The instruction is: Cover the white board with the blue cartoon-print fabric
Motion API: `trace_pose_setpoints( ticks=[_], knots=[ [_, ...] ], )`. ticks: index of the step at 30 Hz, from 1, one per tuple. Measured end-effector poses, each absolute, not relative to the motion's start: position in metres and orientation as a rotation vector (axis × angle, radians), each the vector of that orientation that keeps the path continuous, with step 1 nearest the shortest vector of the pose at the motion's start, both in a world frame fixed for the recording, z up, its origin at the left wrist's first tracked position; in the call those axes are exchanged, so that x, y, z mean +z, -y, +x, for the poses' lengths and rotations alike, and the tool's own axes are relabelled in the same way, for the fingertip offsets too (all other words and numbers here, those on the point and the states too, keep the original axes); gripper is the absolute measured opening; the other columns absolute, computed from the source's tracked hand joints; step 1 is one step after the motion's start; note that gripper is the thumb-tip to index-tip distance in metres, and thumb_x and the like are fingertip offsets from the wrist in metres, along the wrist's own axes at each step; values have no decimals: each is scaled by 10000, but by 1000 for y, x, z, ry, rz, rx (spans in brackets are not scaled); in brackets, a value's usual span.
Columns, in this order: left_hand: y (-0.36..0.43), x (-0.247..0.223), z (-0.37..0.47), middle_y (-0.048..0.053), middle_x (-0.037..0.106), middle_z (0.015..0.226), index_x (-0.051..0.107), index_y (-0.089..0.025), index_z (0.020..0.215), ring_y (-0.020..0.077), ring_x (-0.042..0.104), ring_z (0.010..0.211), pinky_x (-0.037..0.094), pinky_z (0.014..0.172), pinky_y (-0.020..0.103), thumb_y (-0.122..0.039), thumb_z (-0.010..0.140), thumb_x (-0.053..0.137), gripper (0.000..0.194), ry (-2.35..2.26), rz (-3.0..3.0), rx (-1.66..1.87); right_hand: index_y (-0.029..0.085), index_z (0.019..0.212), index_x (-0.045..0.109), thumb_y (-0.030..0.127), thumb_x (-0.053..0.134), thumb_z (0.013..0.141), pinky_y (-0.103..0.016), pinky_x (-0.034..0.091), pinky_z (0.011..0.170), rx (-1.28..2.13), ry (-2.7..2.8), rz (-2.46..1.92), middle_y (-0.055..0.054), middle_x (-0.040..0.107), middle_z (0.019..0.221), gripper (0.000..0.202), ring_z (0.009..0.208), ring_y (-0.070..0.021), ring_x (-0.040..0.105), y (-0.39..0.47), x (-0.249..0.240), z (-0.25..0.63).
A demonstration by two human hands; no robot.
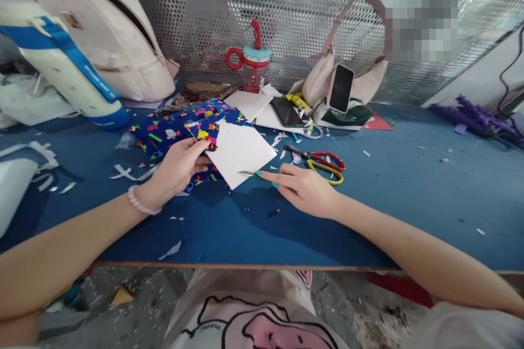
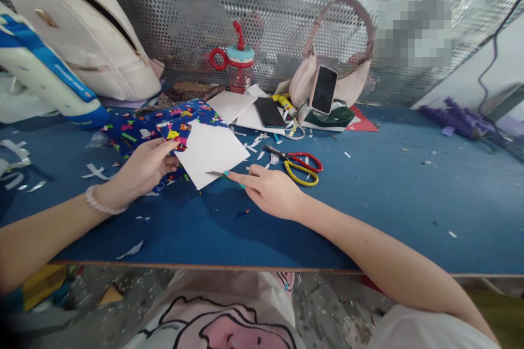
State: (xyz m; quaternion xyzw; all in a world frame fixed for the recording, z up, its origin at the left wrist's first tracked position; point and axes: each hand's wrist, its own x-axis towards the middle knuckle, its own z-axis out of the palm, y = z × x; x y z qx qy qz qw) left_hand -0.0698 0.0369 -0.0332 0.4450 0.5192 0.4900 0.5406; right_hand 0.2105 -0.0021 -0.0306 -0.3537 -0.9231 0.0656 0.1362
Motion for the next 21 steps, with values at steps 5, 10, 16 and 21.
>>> trace_pose_setpoints(
  ticks=[5,10,16,21],
  knots=[
    [-38,-33,-69,69,745,854,655,-154,909,128,660,591,484,498,191,-340,806,663,213,-1233,1064,1124,196,1388,563,187,329,967,-291,457,614,375,2625,-991,-62,538,829,481,665,-148,540,1,-30,210],
    [-40,-34,-70,72,746,843,647,-152,911,138,665,597,493,507,203,-354,817,647,223,-1243,1104,1090,173,1367,580,183,355,961,-299,459,625,515,2584,-948,-55,540,807,464,676,-152,547,0,-27,209],
    [-40,-33,-70,71,738,773,622,-156,881,164,695,641,427,449,183,-375,827,604,225,-1350,1278,920,155,1328,606,206,404,964,-306,501,718,719,2487,-825,-73,660,868,419,763,-156,595,-3,-24,212],
    [-33,-26,-73,10,648,507,603,-174,717,160,635,489,393,441,216,-420,867,572,290,-1354,1686,471,224,1292,638,272,462,941,-332,528,853,851,2283,-866,-70,702,1185,395,1017,-194,650,-10,-26,217]
  ],
)
